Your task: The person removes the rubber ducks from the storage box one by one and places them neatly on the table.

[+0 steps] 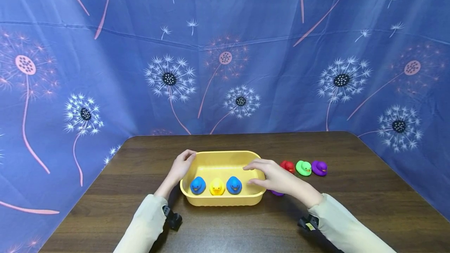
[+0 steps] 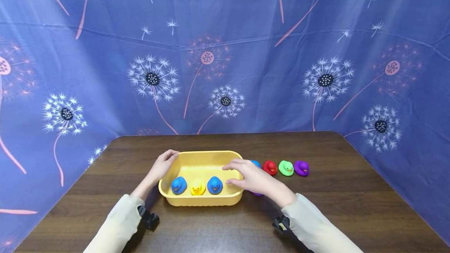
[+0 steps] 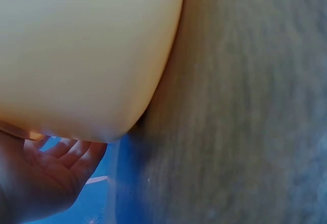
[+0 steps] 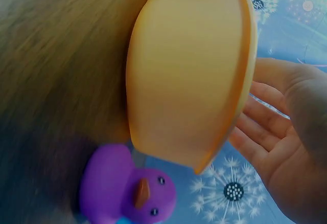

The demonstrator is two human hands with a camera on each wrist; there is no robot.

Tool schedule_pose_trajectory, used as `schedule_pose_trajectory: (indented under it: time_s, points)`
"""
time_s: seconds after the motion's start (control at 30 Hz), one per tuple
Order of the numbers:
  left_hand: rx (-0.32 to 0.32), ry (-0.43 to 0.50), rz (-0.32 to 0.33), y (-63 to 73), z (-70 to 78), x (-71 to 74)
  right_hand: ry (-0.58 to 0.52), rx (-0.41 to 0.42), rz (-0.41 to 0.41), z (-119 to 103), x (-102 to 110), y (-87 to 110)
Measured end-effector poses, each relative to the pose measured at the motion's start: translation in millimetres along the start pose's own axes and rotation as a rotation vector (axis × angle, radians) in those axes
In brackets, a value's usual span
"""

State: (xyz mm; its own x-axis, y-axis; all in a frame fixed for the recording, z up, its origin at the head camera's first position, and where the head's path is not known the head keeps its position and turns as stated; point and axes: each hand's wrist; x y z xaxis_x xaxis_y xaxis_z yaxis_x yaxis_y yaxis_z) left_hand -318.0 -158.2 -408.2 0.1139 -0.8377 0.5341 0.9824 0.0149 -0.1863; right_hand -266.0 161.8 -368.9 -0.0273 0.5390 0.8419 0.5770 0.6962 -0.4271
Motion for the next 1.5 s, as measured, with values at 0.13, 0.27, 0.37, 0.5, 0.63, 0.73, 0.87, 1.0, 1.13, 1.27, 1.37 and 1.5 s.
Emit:
schedule_pose_trajectory:
  time_s: [0.13,0.27,0.37,0.5,0.63,0.73,0.87,1.0,1.13,1.27,1.37,1.5]
  points:
    - [-0.002,-0.002,0.001,0.4,0.4,0.4,-0.019,-0.017,-0.036,-2,-5,-6.5]
    - [-0.004,-0.007,0.0,0.2,0.3,-0.1,-0.04,-0.036,-0.065,-5,-11,-11.7]
    - [0.002,-0.009,0.005,-0.3,0.1,-0.5,-0.054,-0.044,-0.081,-6,-15,-15.1]
    - [0.001,-0.006,0.011,-1.7,-1.0,-0.9,-0.064,-0.045,-0.101,-6,-22,-19.1]
    - [-0.002,-0.007,0.012,-2.5,-2.8,-1.2,-0.073,-0.013,-0.114,-4,-29,-23.4]
    - [0.005,-0.003,0.01,-2.2,-2.7,-1.2,-0.074,0.034,-0.112,-1,-33,-26.3]
    - [0.012,0.0,0.003,-1.6,-1.5,-0.7,-0.077,0.045,-0.118,-1,-36,-29.2]
    - [0.01,0.0,0.0,-1.6,-0.7,0.4,-0.103,0.024,-0.135,0,-37,-30.3]
    - [0.002,-0.002,-0.002,-2.3,-0.3,0.4,-0.113,-0.005,-0.142,1,-39,-29.3]
    - [0.005,-0.009,-0.004,-1.8,0.2,1.8,-0.118,-0.057,-0.153,0,-40,-29.9]
    - [0.008,-0.008,-0.004,-1.2,1.2,2.2,-0.132,-0.086,-0.154,0,-40,-30.2]
    - [0.009,-0.006,-0.007,-0.8,1.6,1.7,-0.148,-0.113,-0.159,0,-41,-29.8]
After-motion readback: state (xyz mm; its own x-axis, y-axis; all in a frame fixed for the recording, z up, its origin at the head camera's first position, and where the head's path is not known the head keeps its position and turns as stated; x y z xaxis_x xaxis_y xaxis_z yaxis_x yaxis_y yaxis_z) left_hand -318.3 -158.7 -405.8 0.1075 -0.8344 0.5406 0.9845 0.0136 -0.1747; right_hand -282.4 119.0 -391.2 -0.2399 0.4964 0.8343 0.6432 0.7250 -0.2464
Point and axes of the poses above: each hand's wrist, its own y-axis away from the middle knuckle, its own x-axis out of the back of the hand, z = x × y, and after that the axes turned 2 degrees about -y, right-handed
